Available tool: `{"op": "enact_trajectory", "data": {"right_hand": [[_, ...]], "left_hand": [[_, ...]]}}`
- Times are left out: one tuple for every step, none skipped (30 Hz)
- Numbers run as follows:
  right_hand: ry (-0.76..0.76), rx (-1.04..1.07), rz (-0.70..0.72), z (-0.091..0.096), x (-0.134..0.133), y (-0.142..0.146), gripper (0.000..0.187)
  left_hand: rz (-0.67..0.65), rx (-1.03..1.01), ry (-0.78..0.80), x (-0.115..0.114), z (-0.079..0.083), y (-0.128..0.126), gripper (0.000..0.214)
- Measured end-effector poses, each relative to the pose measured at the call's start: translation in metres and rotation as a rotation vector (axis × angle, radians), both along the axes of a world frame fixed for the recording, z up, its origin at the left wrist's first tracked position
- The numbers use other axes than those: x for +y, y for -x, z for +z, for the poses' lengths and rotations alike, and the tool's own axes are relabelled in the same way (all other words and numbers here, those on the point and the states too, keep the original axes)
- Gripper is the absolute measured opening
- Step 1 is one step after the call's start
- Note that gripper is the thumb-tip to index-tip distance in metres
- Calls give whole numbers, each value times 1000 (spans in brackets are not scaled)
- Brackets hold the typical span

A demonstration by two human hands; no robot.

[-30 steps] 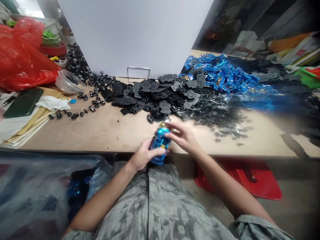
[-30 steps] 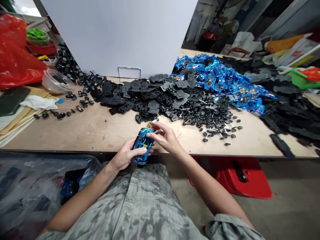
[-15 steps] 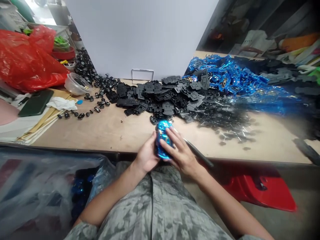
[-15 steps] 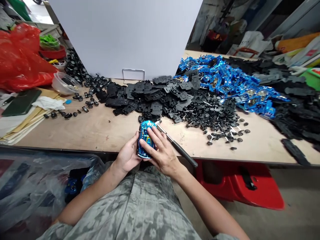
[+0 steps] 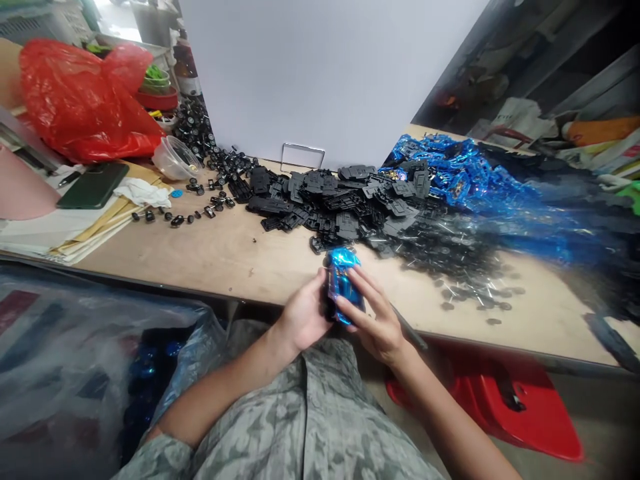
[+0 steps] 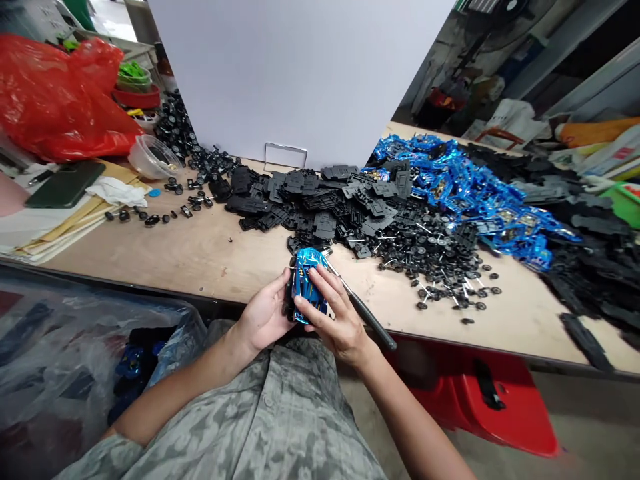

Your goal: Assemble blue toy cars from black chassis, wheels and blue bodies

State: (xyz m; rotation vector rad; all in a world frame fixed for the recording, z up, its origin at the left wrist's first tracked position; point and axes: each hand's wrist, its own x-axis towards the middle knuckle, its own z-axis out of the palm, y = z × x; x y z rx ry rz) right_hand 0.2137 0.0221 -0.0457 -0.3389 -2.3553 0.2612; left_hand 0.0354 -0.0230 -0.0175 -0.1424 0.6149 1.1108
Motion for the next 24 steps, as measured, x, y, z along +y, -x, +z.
{"op": "enact_trajectory", "data": {"right_hand": [[-4,4,3,1,0,1,45],[-12,11,10,1,0,3,45],[-20,17,17,3,0,5,45],[-26,22,24,4,0,6,44],[-27,26,27,5,0,8,44],[-20,28,27,6,0,9,44],[-8,27,26,7,-1,10,44],[5,23,24,8,-1,11,44],[16,19,22,8,-1,11,44],[21,18,19,8,-2,12,43],[21,17,17,8,-2,12,43],[17,19,15,8,-3,13,43],[13,23,11,8,-3,13,43],[12,28,6,7,-4,14,43],[14,34,-2,6,-5,14,43],[19,38,-11,6,-6,15,43],[26,41,-21,5,-7,16,43],[35,42,-28,4,-7,16,43],[44,40,-32,3,-8,16,43],[54,40,-34,2,-8,16,43],[64,41,-34,2,-8,16,44],[73,45,-33,1,-8,16,44],[76,53,-31,0,-9,16,45],[71,64,-29,0,-9,15,45]], "left_hand": [[5,-1,-6,0,0,0,49],[8,-2,-16,-1,-1,0,48],[8,-2,-28,-1,-2,-1,48],[8,-2,-42,-1,-3,-1,48],[9,-2,-56,0,-4,-1,48],[11,-1,-70,0,-5,-1,48],[16,-2,-80,0,-5,0,48],[21,-5,-88,0,-5,0,48],[22,-10,-95,1,-5,0,49],[16,-15,-101,1,-6,0,51],[9,-20,-107,1,-6,0,53],[5,-23,-114,1,-7,0,55],[5,-23,-126,1,-8,-1,56],[6,-20,-142,1,-9,-2,56],[11,-14,-159,1,-11,-3,55],[20,-3,-173,1,-13,-5,55],[31,10,-184,1,-14,-6,55],[43,22,-190,1,-16,-8,56],[60,31,-193,1,-17,-9,57],[78,35,-195,1,-17,-10,59],[95,37,-197,1,-17,-11,60],[109,36,-197,1,-17,-12,61],[115,34,-193,1,-16,-12,62],[114,30,-184,1,-15,-12,63]]}}
